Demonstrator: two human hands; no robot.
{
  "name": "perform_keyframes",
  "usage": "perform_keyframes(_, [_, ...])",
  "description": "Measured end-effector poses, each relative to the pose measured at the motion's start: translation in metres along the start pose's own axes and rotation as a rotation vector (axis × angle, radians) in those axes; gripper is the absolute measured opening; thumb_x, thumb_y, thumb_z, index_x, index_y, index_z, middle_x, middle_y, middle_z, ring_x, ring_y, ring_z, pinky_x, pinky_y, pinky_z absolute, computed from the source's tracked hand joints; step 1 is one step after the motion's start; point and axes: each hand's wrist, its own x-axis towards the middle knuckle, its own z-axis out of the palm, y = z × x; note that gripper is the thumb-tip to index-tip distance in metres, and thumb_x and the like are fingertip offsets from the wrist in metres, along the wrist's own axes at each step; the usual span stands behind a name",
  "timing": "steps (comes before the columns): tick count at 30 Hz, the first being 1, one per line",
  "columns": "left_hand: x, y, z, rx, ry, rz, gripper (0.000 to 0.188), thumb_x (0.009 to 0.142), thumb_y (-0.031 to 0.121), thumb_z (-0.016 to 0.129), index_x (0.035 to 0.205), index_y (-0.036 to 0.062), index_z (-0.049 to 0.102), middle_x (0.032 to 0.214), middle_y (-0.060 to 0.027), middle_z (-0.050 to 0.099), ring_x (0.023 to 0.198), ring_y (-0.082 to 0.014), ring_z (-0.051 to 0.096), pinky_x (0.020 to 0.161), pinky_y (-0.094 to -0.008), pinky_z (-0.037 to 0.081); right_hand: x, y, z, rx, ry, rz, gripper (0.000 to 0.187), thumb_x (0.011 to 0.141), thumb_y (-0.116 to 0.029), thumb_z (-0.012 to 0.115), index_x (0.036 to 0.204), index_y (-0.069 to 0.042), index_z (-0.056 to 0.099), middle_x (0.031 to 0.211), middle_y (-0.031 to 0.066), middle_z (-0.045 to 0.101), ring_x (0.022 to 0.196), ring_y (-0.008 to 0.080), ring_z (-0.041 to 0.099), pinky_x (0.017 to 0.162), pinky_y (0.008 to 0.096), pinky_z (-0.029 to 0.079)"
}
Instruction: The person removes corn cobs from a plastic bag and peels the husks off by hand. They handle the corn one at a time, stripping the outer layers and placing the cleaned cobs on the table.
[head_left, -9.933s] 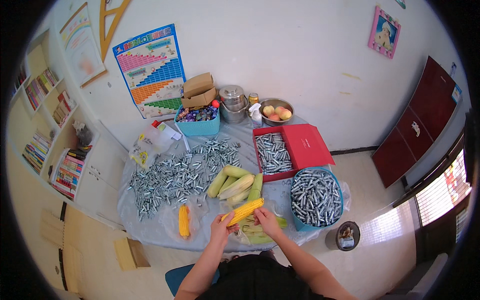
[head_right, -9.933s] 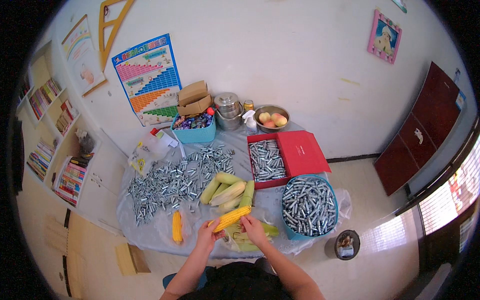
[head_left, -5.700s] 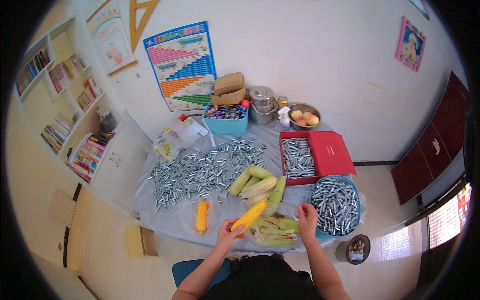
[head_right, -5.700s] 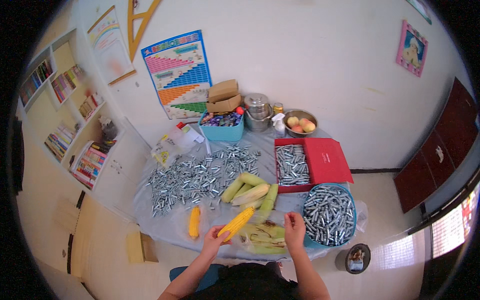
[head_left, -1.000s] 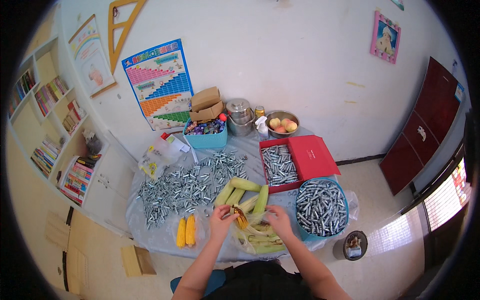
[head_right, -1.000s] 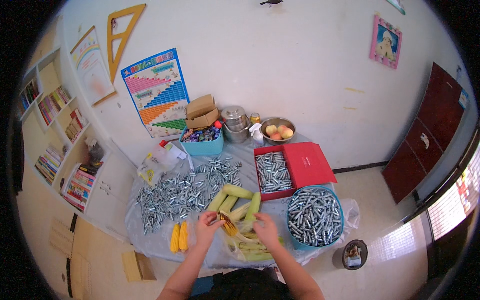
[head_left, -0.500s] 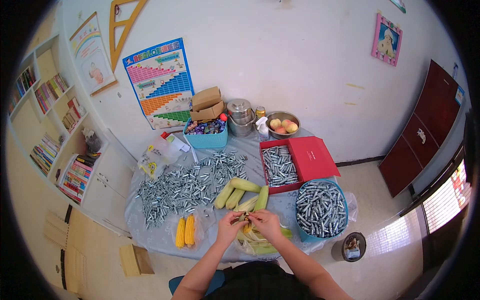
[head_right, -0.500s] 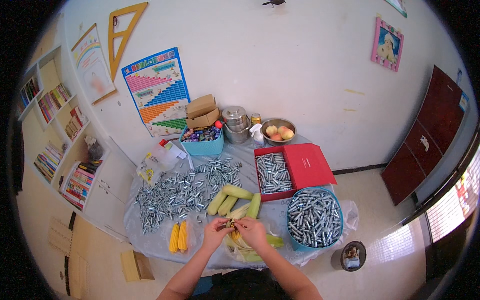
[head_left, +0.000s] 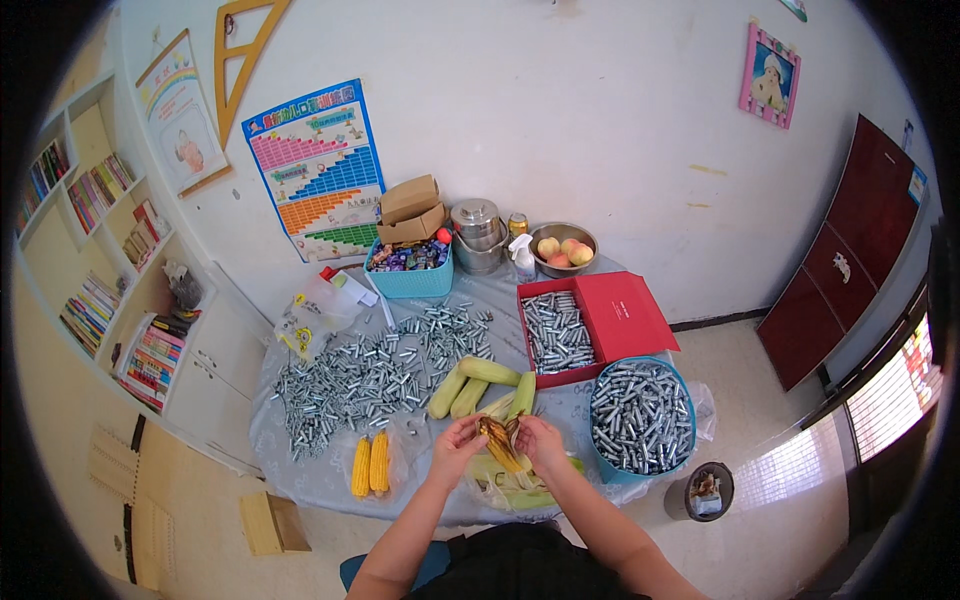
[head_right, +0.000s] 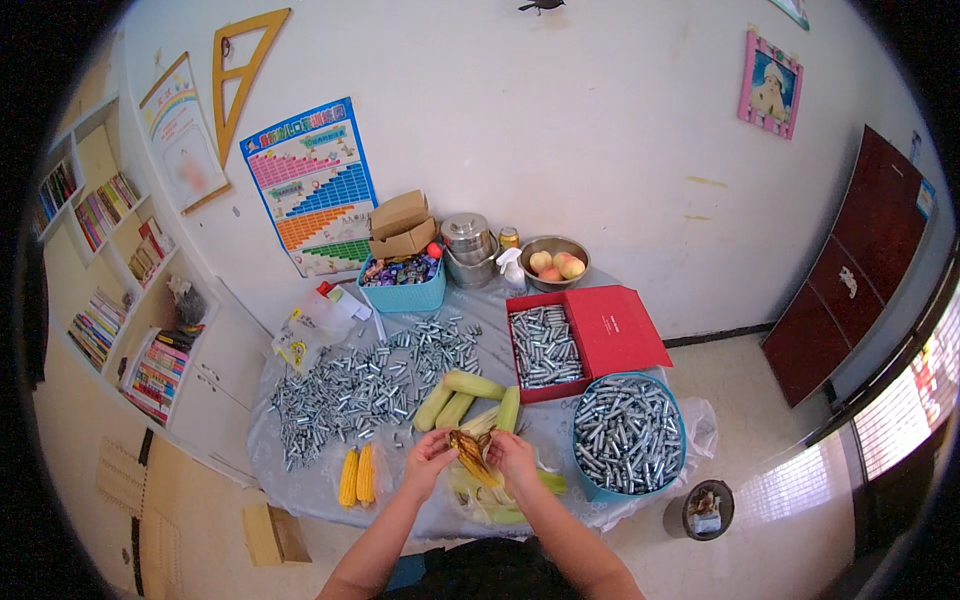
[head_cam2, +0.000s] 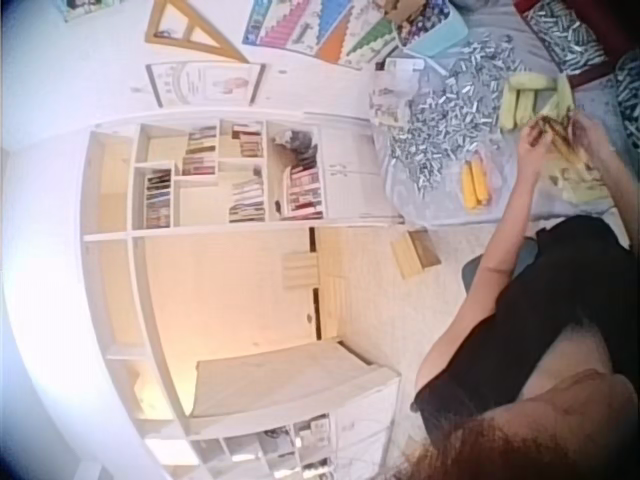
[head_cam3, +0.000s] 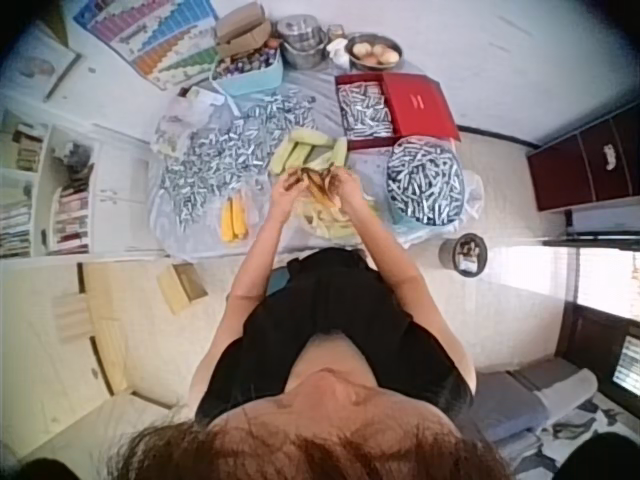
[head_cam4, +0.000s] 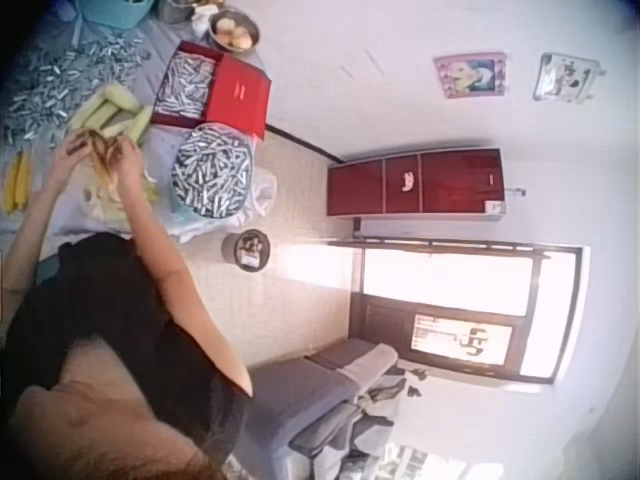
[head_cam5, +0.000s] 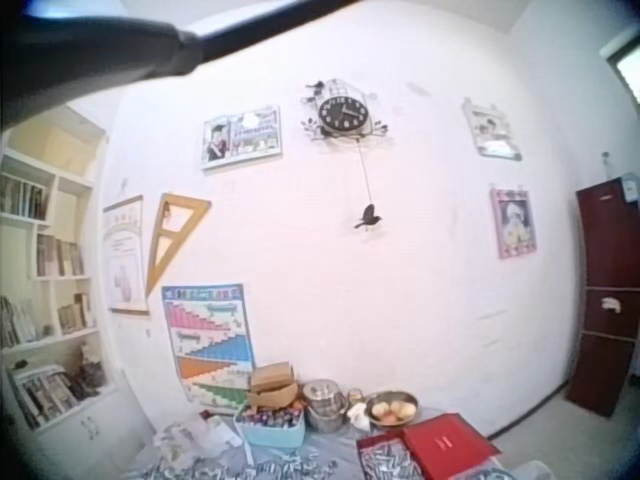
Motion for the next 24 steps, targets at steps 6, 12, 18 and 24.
perform_keyframes(6, [0.003,-0.002,0.013,-0.098,0.023,-0.069,0.062,0.08,-0.001,0.059,0.135,0.0049,0.031,0.12,-0.0044,0.049,0.105,-0.0108,0.048,0.092,-0.0243,0.038,-0.004,0.005,0.002,0.121,-0.154,0.114,0.016,0.085,-0.019,0.053,0.095,-0.007,0.056,0.09,0.0036,0.061,0.083,0.015,0.057,0.073,0.0279,0.045])
perform_keyframes(12, [0.01,-0.021,-0.004,0.005,0.123,0.043,0.054,0.08,0.002,0.062,0.127,0.0044,0.036,0.111,-0.0045,0.054,0.099,-0.0124,0.051,0.085,-0.0259,0.043,0.002,0.016,-0.01,0.212,-0.197,0.087,0.022,0.086,-0.02,0.05,0.103,-0.007,0.054,0.096,0.0043,0.061,0.091,0.0169,0.055,0.083,0.0319,0.042])
perform_keyframes(18, [0.011,0.01,-0.029,-0.312,0.265,0.136,0.028,0.087,0.008,0.052,0.114,0.0057,0.044,0.109,-0.0092,0.056,0.097,-0.018,0.055,0.084,-0.033,0.046,0.017,0.009,-0.092,0.328,0.083,-0.017,0.017,0.086,-0.017,0.048,0.097,-0.006,0.054,0.084,0.0042,0.058,0.085,0.0198,0.053,0.082,0.0341,0.041])
perform_keyframes(24, [0.006,0.017,-0.033,-0.334,0.24,0.125,0.034,0.086,0.007,0.055,0.118,0.0067,0.044,0.108,-0.0078,0.056,0.098,-0.0176,0.055,0.085,-0.0324,0.045,0.017,0.016,-0.126,-0.134,0.366,-0.033,0.011,0.082,-0.013,0.053,0.09,-0.005,0.053,0.081,0.0037,0.055,0.074,0.0165,0.052,0.069,0.0291,0.044])
